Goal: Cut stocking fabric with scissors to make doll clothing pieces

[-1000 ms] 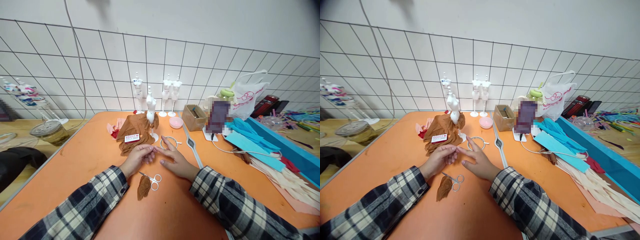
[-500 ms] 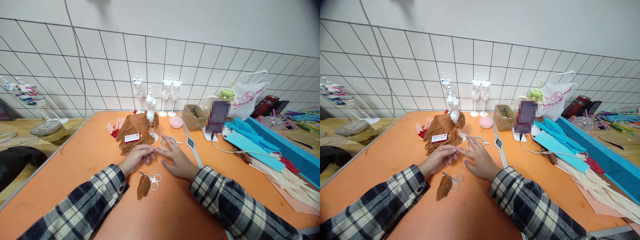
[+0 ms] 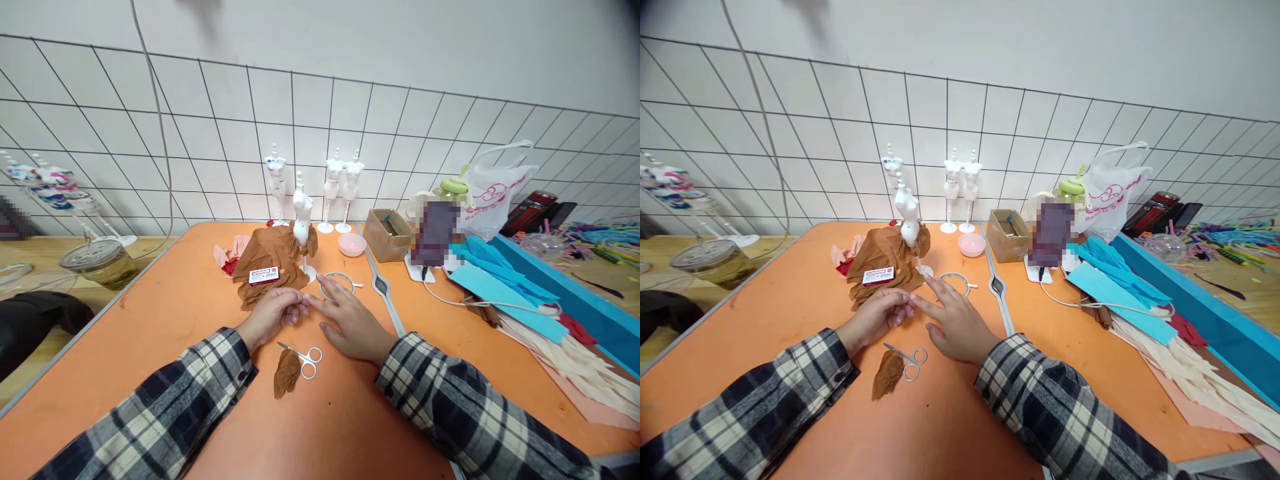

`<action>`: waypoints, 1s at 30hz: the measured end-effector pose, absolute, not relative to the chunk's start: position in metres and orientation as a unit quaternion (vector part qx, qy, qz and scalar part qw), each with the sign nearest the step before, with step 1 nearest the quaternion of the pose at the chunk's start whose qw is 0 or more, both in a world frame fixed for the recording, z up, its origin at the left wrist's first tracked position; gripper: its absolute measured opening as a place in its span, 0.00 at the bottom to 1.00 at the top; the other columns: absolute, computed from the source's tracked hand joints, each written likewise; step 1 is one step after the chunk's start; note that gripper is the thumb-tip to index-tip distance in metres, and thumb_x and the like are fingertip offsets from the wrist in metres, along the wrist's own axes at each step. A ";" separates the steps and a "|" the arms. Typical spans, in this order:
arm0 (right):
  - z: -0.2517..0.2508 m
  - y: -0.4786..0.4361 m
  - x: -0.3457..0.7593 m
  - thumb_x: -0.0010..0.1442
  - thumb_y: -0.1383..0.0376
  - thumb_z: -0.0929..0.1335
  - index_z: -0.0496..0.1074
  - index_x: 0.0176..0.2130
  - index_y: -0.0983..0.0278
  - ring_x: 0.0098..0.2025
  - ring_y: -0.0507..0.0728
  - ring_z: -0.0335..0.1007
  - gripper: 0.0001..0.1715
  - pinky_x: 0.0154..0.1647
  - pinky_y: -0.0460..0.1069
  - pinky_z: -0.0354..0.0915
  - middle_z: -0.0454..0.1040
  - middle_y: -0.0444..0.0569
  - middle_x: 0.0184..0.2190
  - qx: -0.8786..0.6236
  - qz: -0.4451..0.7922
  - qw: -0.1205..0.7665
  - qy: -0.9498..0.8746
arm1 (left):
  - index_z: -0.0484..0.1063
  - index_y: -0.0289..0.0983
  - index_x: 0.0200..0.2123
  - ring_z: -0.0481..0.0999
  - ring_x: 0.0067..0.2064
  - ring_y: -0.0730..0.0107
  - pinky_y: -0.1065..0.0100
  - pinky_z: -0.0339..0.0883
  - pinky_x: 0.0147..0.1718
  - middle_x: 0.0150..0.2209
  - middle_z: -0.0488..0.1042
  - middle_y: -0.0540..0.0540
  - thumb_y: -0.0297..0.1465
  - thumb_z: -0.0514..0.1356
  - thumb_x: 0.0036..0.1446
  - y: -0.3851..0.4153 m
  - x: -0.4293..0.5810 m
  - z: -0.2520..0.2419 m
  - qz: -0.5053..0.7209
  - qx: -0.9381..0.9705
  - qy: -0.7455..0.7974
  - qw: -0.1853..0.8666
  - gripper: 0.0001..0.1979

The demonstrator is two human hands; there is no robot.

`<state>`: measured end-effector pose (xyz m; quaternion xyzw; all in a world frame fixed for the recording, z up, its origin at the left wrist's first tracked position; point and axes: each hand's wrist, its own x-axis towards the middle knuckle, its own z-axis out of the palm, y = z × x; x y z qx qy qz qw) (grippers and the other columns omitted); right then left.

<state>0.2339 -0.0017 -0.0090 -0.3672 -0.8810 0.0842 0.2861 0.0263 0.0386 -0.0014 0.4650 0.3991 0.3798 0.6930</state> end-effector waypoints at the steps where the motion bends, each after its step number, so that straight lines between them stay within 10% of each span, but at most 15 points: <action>1: -0.010 -0.002 0.234 0.58 0.71 0.65 0.54 0.67 0.57 0.71 0.65 0.39 0.41 0.66 0.65 0.50 0.37 0.49 0.71 -0.366 0.089 0.285 -0.882 | 0.77 0.32 0.25 0.65 0.17 0.80 0.77 0.54 0.16 0.21 0.75 0.46 0.32 0.63 0.48 0.039 0.026 -0.002 0.383 0.462 0.399 0.693 0.08; 30: -0.010 0.000 0.233 0.59 0.68 0.66 0.50 0.68 0.55 0.70 0.62 0.42 0.42 0.66 0.61 0.51 0.39 0.51 0.71 -0.367 0.159 0.280 -0.873 | 0.79 0.31 0.30 0.71 0.18 0.78 0.78 0.60 0.17 0.25 0.78 0.44 0.37 0.71 0.46 0.038 0.021 -0.004 0.388 0.440 0.349 0.731 0.14</action>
